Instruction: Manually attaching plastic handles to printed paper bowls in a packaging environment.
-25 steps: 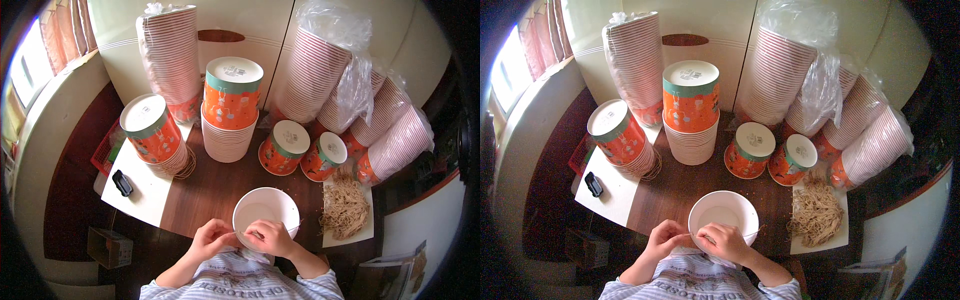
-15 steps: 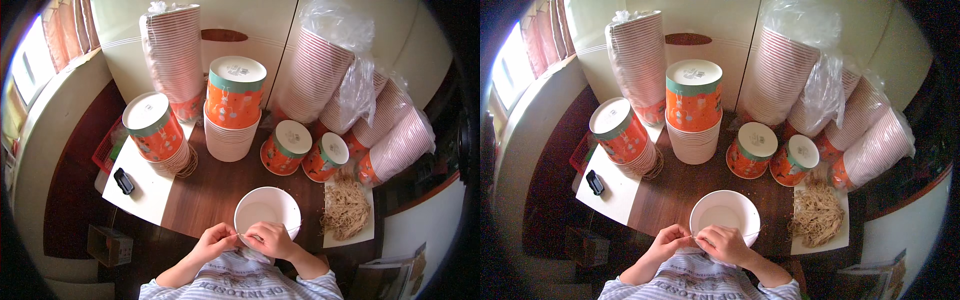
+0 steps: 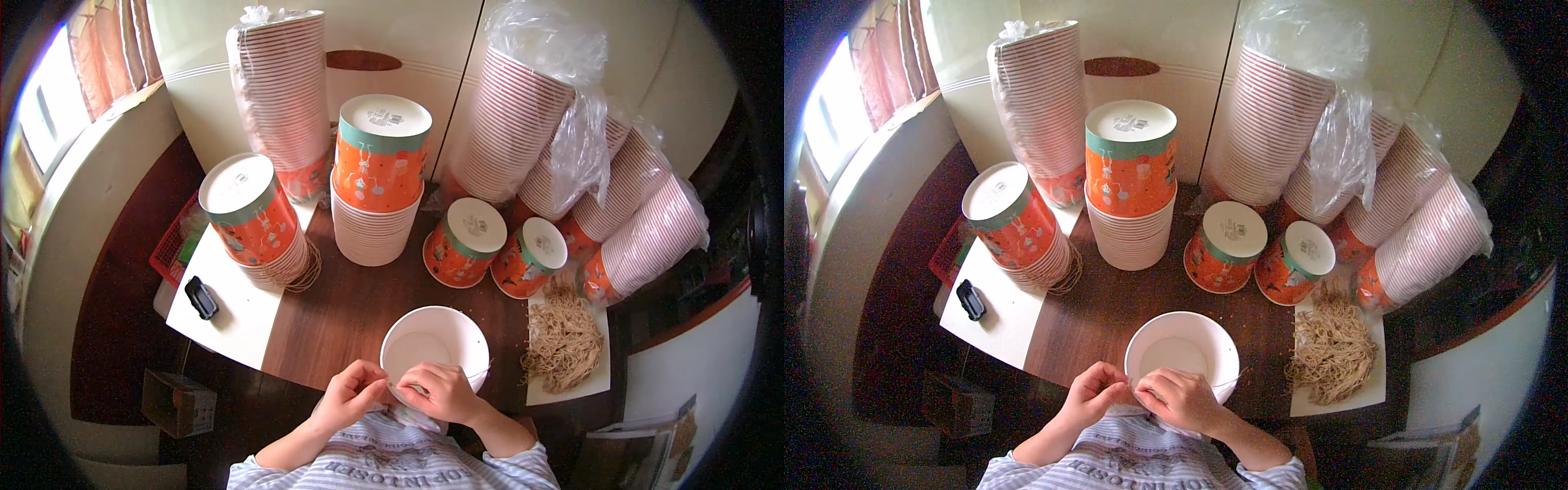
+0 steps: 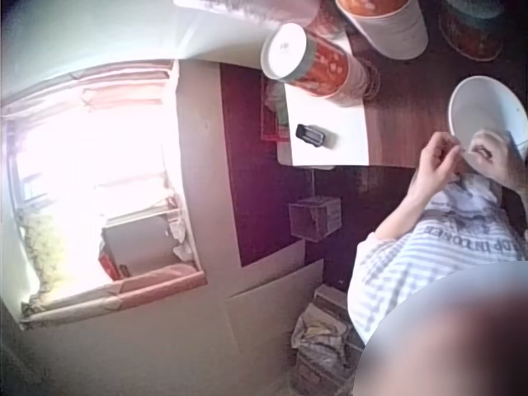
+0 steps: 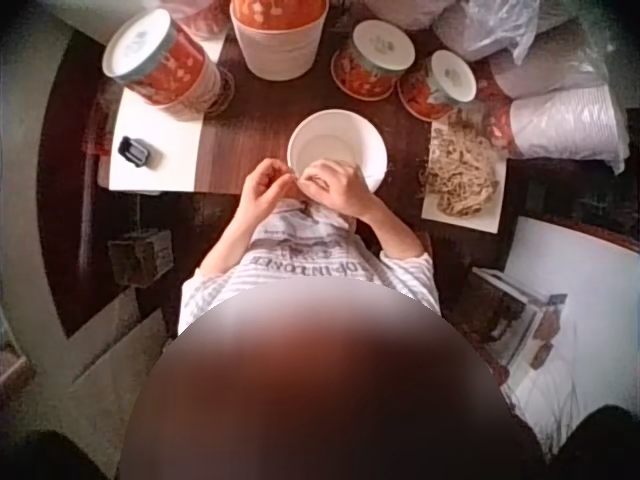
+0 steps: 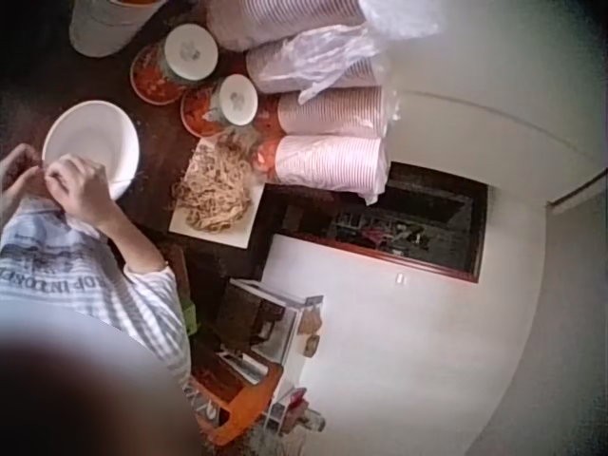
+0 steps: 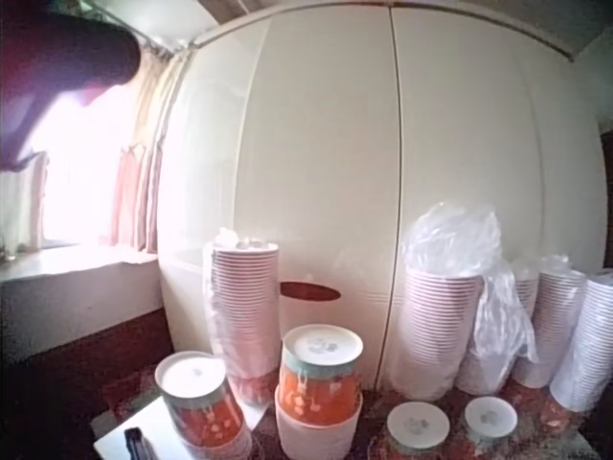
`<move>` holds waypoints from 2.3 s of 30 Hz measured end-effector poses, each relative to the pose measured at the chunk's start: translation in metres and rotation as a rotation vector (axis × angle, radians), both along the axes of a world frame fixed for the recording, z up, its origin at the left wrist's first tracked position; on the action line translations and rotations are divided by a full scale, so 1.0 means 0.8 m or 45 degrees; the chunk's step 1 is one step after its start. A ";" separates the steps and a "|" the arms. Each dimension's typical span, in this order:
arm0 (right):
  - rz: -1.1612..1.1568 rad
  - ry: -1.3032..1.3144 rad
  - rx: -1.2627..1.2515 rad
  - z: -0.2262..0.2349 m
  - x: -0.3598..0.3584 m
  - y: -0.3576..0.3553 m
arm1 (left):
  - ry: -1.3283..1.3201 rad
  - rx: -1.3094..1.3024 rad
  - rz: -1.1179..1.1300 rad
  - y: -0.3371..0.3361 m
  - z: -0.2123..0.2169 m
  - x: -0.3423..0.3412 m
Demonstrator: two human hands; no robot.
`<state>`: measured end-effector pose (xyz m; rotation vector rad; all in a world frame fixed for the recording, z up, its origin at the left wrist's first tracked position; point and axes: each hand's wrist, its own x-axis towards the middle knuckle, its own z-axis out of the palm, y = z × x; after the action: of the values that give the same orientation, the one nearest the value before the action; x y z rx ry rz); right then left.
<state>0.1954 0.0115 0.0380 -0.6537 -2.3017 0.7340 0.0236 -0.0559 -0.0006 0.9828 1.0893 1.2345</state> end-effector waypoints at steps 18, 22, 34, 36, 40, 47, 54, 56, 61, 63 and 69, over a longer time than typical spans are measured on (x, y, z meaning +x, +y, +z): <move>0.212 -0.253 -0.155 -0.003 -0.005 0.015 | -0.054 0.191 -0.165 -0.003 0.001 -0.015; 0.247 -0.215 -0.141 -0.007 -0.007 0.019 | -0.096 0.229 -0.145 -0.002 0.007 -0.015; 0.144 -0.145 -0.084 -0.004 -0.009 0.018 | -0.176 0.226 -0.093 -0.001 0.008 -0.016; 0.137 -0.149 -0.091 -0.004 -0.008 0.018 | -0.208 0.208 -0.089 -0.002 0.011 -0.016; 0.130 -0.155 -0.113 -0.004 -0.008 0.018 | -0.220 0.159 -0.085 -0.002 0.010 -0.017; 0.096 -0.095 -0.159 -0.003 -0.010 0.016 | -0.150 0.248 -0.100 -0.006 -0.008 -0.021; -0.011 -0.056 -0.248 0.006 -0.003 0.006 | -0.252 0.239 -0.063 -0.004 -0.007 -0.020; -0.006 -0.235 -0.194 0.012 0.000 0.003 | -0.274 0.253 -0.066 -0.004 -0.005 -0.018; -0.024 -0.196 -0.164 0.016 -0.002 -0.001 | -0.325 0.231 -0.116 -0.005 0.000 -0.013; -0.029 -0.195 -0.157 0.010 -0.002 -0.002 | -0.329 0.239 -0.123 -0.004 -0.001 -0.012; -0.029 -0.200 -0.182 0.007 -0.003 -0.004 | -0.289 0.244 -0.131 -0.006 -0.002 -0.013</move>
<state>0.1928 0.0086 0.0438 -0.8278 -2.3944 0.8705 0.0130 -0.0604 -0.0024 1.0023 0.7455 1.3474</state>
